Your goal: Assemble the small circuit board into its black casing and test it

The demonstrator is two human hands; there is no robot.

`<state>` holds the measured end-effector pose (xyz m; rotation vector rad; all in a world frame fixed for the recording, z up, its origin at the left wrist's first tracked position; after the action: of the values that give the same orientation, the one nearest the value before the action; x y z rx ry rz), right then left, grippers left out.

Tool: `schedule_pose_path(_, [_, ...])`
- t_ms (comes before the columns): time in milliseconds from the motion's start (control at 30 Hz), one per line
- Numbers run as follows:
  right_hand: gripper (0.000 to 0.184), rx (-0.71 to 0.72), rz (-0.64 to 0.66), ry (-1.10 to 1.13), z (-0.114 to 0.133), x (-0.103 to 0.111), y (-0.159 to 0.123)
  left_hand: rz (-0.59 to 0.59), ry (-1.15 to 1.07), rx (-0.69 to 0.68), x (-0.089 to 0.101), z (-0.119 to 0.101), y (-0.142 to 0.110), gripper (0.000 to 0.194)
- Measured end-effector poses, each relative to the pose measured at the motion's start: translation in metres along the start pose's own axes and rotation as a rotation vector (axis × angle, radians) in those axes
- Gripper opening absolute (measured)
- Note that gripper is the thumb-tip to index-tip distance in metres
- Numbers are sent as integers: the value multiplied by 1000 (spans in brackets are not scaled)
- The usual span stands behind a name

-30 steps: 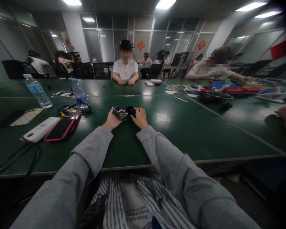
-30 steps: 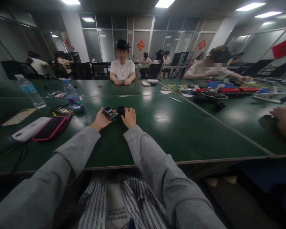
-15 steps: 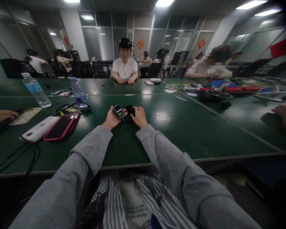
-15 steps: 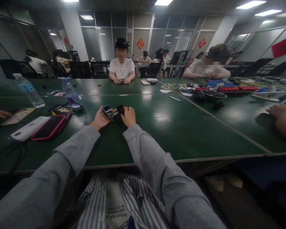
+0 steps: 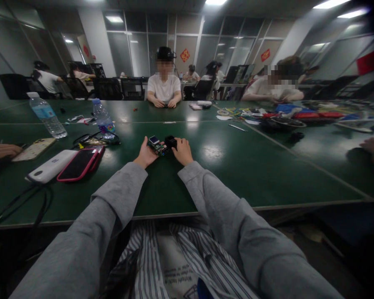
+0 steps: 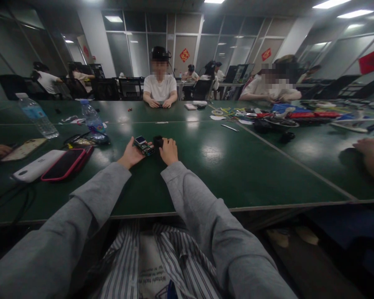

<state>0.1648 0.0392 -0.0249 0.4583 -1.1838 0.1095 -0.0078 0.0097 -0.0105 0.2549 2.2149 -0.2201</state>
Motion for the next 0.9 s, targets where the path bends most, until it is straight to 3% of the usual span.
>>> schedule_pose_path(133, [47,-41,-39,83,-1,-2,4,-7,3,4,2,0,1,62])
schedule_pose_path(300, [47,-170,-243,298,1,7,9,-4,8,-2,2,-1,0,64])
schedule_pose_path(533, [49,74,-265,306,36,20,-5,12,26,20,1,0,-3,66])
schedule_pose_path(767, [49,328,-319,437,50,1,-6,7,50,-8,-3,2,-3,66])
schedule_pose_path(900, [49,349,-293,451,49,-6,-4,28,65,-4,-4,2,-4,67])
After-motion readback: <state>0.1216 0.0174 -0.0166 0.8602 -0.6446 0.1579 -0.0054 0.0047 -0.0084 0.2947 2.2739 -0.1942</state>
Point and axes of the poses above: each hand's wrist, its own y-axis towards the middle knuckle, its own x-axis out of the back of the hand, z = x × y, the point moved 2 cm from there along y, towards the middle knuckle, and after that the axes turned 14 degrees about z, right-handed, at the moved point
